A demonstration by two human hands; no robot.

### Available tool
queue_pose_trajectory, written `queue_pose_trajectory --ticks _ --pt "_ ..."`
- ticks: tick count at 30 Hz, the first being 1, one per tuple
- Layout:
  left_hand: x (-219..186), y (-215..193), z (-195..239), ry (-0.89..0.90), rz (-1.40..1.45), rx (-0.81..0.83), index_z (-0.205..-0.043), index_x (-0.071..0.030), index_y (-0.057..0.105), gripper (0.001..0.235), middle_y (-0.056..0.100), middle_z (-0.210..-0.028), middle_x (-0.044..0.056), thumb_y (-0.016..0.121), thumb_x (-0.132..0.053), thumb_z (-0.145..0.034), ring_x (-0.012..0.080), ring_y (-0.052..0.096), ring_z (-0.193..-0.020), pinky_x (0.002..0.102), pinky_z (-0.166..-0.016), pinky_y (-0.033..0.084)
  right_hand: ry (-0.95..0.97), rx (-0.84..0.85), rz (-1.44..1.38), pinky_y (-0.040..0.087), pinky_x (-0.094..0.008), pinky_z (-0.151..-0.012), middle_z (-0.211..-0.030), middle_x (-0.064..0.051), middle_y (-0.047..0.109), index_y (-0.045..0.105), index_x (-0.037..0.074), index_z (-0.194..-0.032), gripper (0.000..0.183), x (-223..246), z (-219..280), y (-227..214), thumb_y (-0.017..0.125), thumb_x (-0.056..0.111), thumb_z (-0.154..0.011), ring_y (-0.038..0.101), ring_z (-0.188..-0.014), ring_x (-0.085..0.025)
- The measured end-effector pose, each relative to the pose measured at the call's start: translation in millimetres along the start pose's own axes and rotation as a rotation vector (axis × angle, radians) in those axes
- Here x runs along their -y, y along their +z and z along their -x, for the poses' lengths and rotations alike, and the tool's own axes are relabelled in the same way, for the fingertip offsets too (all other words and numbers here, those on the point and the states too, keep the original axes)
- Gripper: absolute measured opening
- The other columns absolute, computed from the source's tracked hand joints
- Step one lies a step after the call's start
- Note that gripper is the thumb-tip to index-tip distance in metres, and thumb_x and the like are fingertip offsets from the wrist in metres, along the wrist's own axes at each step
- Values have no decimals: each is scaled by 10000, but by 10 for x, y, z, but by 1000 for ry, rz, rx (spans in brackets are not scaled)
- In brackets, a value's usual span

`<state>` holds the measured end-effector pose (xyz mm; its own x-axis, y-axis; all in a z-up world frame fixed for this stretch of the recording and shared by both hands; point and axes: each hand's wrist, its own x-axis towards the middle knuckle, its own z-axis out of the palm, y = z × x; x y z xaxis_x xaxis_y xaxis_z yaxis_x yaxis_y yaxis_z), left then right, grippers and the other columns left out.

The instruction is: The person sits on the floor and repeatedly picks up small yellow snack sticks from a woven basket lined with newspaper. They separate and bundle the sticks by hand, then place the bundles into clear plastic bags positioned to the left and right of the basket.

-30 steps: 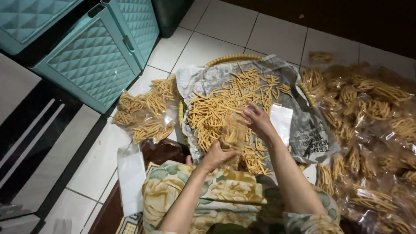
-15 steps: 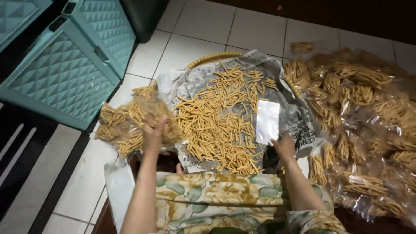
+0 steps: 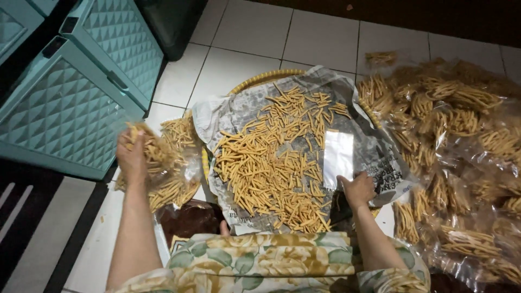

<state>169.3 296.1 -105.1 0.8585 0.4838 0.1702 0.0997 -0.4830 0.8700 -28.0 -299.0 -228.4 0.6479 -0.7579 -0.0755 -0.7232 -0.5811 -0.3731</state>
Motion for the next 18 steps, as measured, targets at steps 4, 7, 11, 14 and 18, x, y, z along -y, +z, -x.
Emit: queue_pose_trajectory --ticks 4,7,11,14,18 --pt "235 -15 -396 100 28 -2 -1396 -59 577 476 618 -1266 258 738 -380 -1084 503 552 -1220 661 -1035 426 35 -14 17 484 -658 -883 -1123 -242 594 629 25 -1123 657 18 -55 32 855 532 -772 589 -1110 -514" --pt "394 15 -317 274 -31 -82 -1003 -85 712 133 683 -899 154 776 -200 -991 336 631 -841 425 -789 475 80 32 4 487 -653 -861 -1085 -208 592 684 72 -1030 483 -25 -119 33 844 471 -810 608 -1079 -508" --pt "548 -97 238 335 -398 239 -1034 -204 774 157 717 -1038 53 617 -190 -1027 333 643 -1075 482 -990 494 92 -11 48 518 -623 -807 -1017 -179 603 721 98 -983 397 -139 -198 205 807 458 -839 651 -1035 -473" --pt "544 -162 516 383 -674 401 -1183 -194 763 299 686 -1334 54 512 -324 -1087 339 542 -1347 563 -1123 425 93 -73 77 537 -596 -781 -978 -166 608 741 95 -960 301 -211 -234 273 762 390 -904 668 -999 -443" --pt "659 -150 592 458 -992 502 -1446 -236 580 437 418 -1664 -10 382 -394 -1089 281 291 -1577 610 -1221 293 60 -28 19 562 -589 -779 -948 -192 675 775 83 -972 343 -282 -268 237 736 422 -938 692 -1012 -445"
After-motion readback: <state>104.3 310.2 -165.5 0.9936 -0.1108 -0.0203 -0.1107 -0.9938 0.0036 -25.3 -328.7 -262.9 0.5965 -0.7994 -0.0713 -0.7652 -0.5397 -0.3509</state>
